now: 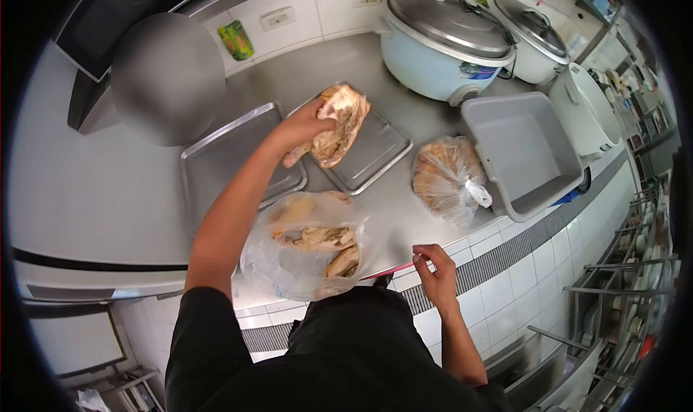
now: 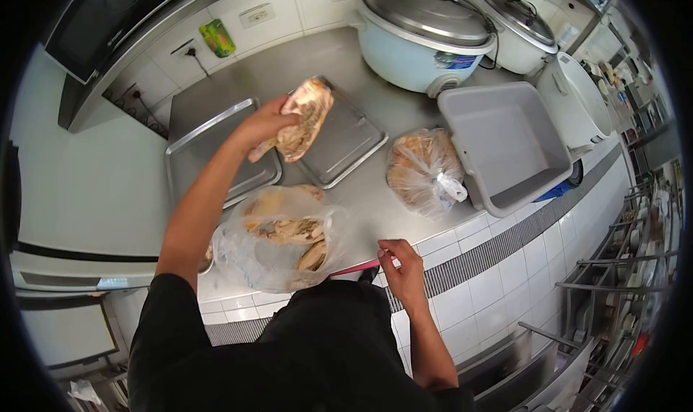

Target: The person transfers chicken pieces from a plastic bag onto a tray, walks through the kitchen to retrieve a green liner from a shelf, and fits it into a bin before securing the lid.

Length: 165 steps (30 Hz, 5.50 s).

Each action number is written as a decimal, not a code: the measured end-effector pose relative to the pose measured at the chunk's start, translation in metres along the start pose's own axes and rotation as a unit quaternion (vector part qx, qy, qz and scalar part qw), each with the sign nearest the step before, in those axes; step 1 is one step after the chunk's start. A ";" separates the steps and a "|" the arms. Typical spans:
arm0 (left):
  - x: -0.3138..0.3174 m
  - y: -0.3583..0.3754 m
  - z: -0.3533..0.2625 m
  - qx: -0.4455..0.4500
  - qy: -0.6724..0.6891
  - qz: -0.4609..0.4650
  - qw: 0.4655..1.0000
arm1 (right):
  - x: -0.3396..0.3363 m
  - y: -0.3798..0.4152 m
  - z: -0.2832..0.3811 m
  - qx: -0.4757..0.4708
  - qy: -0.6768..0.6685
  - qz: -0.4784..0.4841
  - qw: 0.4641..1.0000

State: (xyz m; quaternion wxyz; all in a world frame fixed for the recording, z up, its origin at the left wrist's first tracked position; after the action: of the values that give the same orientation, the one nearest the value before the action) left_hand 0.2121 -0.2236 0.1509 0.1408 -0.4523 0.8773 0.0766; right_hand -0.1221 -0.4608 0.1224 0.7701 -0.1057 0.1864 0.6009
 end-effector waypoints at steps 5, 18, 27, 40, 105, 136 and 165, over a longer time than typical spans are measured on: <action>0.053 -0.065 0.041 -0.086 -0.446 0.007 0.891 | -0.020 0.014 -0.037 0.082 0.010 -0.023 0.996; 0.069 -0.041 0.024 0.042 -0.565 -0.111 0.816 | -0.028 -0.010 -0.067 0.068 0.054 0.023 0.996; 0.106 0.194 -0.013 -0.004 -0.249 0.238 0.939 | 0.035 -0.041 -0.019 0.033 -0.022 0.084 0.996; 0.148 0.219 0.076 0.060 -0.527 -0.047 0.847 | 0.094 -0.063 0.027 0.022 0.038 0.092 0.995; 0.125 0.233 0.075 -0.179 -0.195 0.062 0.962 | 0.073 -0.049 0.019 0.071 -0.034 0.077 0.994; 0.080 0.061 0.066 -0.010 0.186 -0.108 0.977 | 0.088 -0.256 -0.019 0.239 -0.437 0.191 0.846; 0.023 0.201 0.034 -0.074 -0.430 -0.176 0.882 | 0.196 -0.140 0.042 -0.149 0.290 0.241 0.914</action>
State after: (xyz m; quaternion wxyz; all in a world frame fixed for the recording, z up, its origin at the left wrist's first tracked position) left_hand 0.0414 -0.1159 0.1130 0.4820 -0.5310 0.6281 0.3021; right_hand 0.0603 -0.3069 0.0711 0.4889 -0.3405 0.3300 0.7322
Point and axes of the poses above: each hand's wrist, its own y-axis away from the middle knuckle, its own x-axis out of the palm, z = x × y, the point moved 4 cm from there along -y, towards the middle knuckle, and after that the axes turned 9 degrees about x, right-handed, at the moved point
